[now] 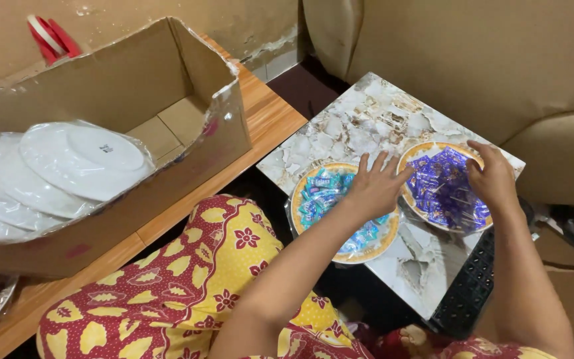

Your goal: Packing wrapped decorative plates into a cardboard box for storage or shipping.

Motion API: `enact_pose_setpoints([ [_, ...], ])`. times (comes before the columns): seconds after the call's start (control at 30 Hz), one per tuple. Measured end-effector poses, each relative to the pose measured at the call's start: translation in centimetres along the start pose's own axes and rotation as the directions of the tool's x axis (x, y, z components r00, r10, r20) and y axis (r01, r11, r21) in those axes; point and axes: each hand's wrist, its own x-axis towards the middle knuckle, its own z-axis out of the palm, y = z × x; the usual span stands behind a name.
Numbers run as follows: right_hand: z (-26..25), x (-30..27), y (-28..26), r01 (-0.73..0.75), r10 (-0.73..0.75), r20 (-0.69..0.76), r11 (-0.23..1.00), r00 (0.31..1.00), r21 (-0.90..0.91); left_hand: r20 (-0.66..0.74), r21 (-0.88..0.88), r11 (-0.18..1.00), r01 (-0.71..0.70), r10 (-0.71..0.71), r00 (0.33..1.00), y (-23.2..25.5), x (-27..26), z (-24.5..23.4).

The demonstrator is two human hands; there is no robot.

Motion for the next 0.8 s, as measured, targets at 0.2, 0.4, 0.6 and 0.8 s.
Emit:
enact_pose_setpoints([
  [0.2,1.7,-2.2,6.1,-0.383,0.406,0.076,0.899,0.911,-0.210,0.115,-0.067,0.998,-0.010,0.018,0.993,1.5,-0.5,4.8],
  [0.4,2.4,-3.1,8.5,-0.634,0.684,0.081,0.709,0.725,-0.310,0.232,-0.103,0.995,0.002,0.022,0.973,1.5,-0.6,5.7],
  [0.6,3.2,-4.4,11.8,-0.777,0.745,0.221,0.604,0.630,0.180,0.247,-0.109,0.993,0.049,-0.021,0.969,0.5,-0.8,6.1],
  [0.8,4.3,-5.9,13.6,-0.709,0.709,0.233,0.503,0.666,0.494,0.243,-0.114,0.992,0.063,-0.034,0.969,0.4,-0.9,6.1],
])
